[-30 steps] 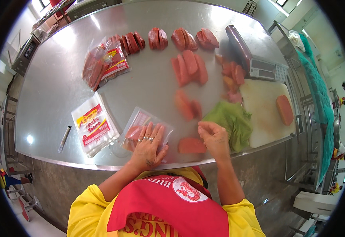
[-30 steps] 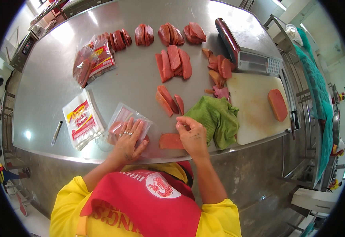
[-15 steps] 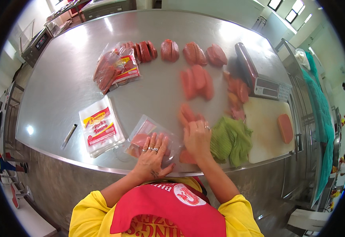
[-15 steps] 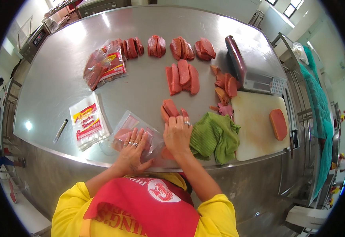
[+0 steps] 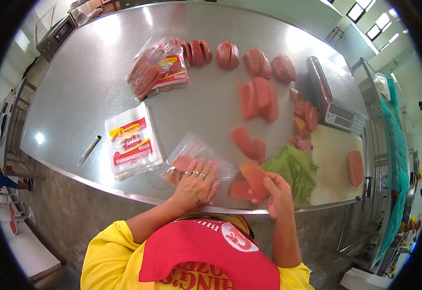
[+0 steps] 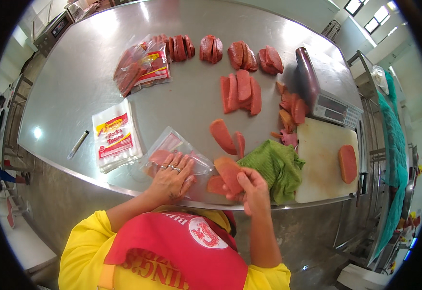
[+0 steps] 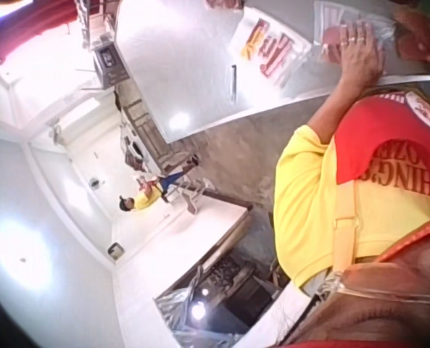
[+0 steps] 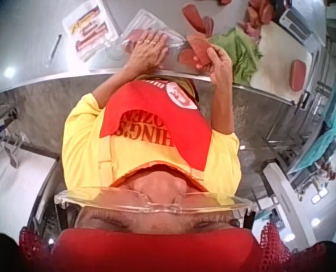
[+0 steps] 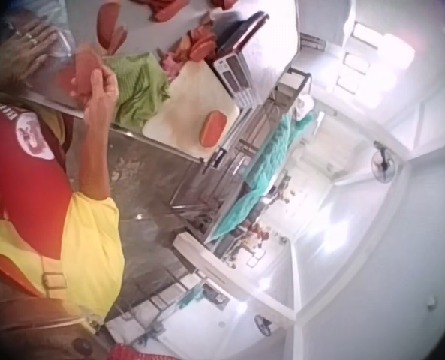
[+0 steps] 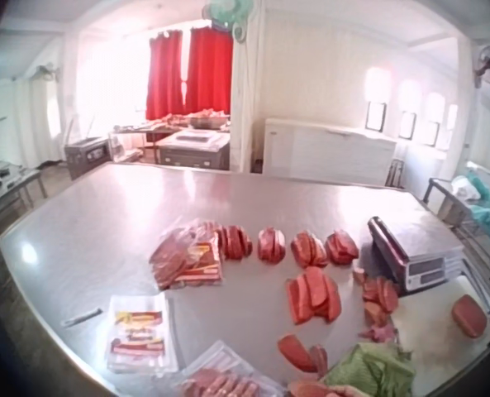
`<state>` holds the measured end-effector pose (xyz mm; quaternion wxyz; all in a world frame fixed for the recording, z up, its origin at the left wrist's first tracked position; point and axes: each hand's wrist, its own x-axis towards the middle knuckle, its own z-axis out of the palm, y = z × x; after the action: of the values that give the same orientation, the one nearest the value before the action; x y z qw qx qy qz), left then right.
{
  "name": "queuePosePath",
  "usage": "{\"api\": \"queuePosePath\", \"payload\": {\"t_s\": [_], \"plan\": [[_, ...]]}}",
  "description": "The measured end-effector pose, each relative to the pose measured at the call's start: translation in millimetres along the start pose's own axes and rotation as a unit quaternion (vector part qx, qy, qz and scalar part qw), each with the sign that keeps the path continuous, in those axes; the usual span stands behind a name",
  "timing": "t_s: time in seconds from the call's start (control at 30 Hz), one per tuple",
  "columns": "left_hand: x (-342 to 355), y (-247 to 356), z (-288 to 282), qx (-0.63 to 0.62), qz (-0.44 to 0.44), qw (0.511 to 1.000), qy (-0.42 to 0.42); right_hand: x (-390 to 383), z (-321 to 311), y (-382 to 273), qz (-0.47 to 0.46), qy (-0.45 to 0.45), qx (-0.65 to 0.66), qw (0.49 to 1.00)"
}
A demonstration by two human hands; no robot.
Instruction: The person slices a large block of processed meat into thin slices on a cutting board, weighs portions on a digital scale, and places them into plastic bags. The person also wipes the cutting board with a cloth and labels the bags with a marker.
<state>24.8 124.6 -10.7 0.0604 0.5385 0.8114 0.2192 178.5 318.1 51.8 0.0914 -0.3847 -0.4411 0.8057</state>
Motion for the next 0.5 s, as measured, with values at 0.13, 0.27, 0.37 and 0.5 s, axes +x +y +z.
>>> {"api": "queuePosePath", "payload": {"t_s": [0.13,0.27,0.37,0.5], "plan": [[3.3,4.3,-7.2,-0.028,0.006,1.000,0.009,-24.2,-0.8,27.1,0.083,-0.038,0.053,0.994],[1.8,5.4,-12.1,-0.049,0.020,0.998,0.027,-6.9,28.9,49.1,0.091,-0.112,0.124,0.982],[0.2,3.5,-11.1,-0.048,0.038,0.997,0.051,19.7,45.1,61.4,0.074,-0.169,0.163,0.969],[1.5,6.8,-13.1,-0.048,0.071,0.993,0.078,42.4,62.5,72.6,0.054,-0.165,0.180,0.968]]}}
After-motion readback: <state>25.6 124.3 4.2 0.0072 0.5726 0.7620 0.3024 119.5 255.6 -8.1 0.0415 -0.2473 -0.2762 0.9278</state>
